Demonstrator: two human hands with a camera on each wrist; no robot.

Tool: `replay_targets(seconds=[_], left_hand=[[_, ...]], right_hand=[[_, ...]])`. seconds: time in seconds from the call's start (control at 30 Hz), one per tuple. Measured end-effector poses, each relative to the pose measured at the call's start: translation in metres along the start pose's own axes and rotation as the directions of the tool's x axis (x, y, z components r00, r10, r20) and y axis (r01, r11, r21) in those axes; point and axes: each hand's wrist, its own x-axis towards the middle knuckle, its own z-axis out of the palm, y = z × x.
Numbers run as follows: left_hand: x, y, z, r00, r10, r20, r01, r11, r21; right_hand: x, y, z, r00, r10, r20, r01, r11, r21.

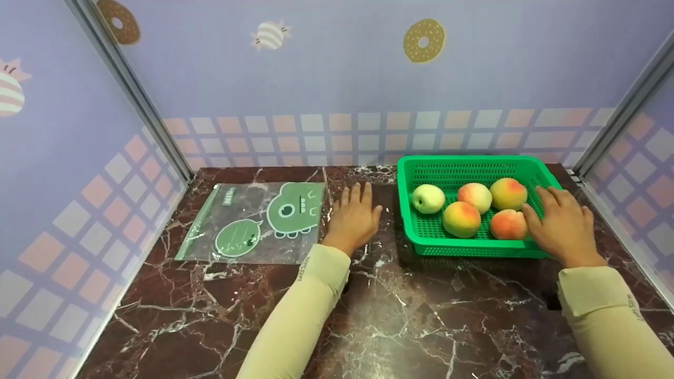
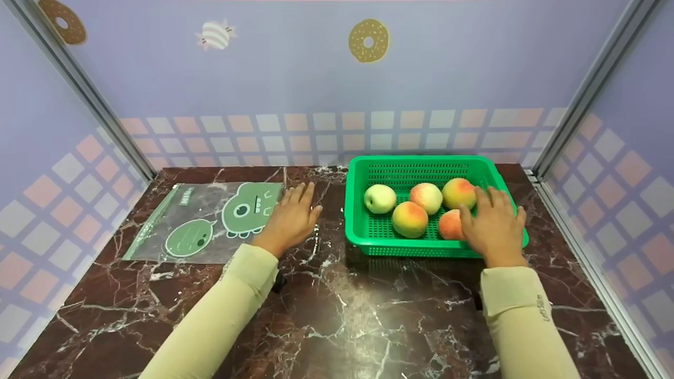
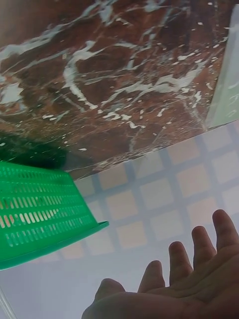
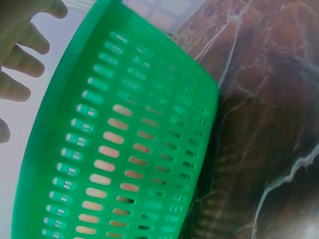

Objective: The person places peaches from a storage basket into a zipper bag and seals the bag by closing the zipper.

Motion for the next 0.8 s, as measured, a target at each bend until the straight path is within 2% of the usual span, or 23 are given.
replay_targets(seconds=[0.37,0.8], left_hand=[[0.0,0.017,0.007,1.0,0.022,0.003,-0.021,0.996,-0.088],[0.002,0.035,0.015,0.999,0.04,0.014,-0.038,0.994,-0.107]], right_hand=[[-0.005,0.013,-0.001,1.0,0.028,0.0,-0.028,1.0,0.005],[-0.008,0.028,-0.001,0.999,0.041,-0.028,-0.04,0.999,0.032]])
